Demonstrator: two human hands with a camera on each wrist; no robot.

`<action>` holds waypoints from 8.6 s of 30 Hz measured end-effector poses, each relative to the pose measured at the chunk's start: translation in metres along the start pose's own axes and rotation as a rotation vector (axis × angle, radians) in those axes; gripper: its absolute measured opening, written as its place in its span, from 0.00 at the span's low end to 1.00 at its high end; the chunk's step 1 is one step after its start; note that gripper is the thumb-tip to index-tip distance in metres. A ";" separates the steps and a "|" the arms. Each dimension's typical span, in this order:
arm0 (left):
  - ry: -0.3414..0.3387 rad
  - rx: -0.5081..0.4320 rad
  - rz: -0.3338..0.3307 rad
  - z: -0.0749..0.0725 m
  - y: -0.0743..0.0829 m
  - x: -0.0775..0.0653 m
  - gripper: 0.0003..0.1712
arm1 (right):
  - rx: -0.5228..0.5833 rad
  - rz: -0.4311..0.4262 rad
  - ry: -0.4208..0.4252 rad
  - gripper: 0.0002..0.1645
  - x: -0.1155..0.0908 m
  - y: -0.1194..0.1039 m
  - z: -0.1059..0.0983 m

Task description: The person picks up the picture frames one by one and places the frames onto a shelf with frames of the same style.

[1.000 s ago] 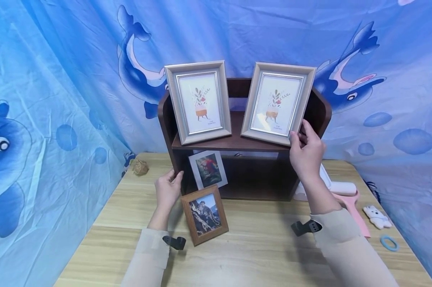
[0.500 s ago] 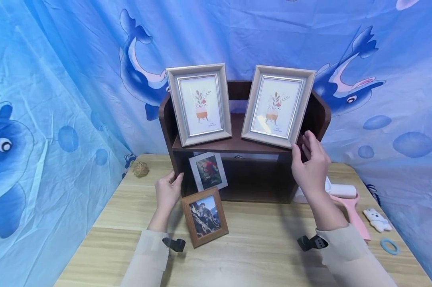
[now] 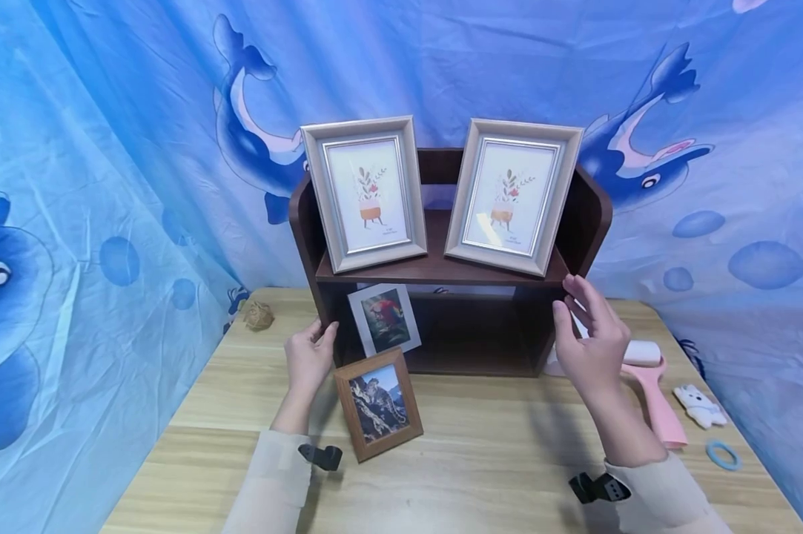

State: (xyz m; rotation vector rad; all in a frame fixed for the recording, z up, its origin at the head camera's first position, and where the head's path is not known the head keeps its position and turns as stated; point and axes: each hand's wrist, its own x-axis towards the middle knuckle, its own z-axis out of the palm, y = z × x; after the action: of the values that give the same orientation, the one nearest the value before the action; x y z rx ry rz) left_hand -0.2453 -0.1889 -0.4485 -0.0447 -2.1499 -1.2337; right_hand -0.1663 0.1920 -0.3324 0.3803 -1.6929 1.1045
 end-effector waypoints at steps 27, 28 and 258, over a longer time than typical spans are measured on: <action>0.011 -0.018 0.006 0.001 -0.002 0.000 0.13 | -0.112 0.153 0.050 0.17 -0.048 0.081 -0.027; 0.013 -0.017 0.005 0.001 -0.002 0.000 0.12 | -0.119 0.161 0.041 0.17 -0.049 0.083 -0.028; -0.619 -0.436 -0.341 0.155 0.056 -0.020 0.19 | -0.248 0.230 -0.062 0.03 -0.052 0.122 0.005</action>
State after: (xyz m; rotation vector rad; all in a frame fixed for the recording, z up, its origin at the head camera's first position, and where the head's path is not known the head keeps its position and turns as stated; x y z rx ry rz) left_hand -0.2909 -0.0310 -0.4699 -0.2888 -2.4083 -2.0921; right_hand -0.2327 0.2391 -0.4371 0.0640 -1.9385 1.0375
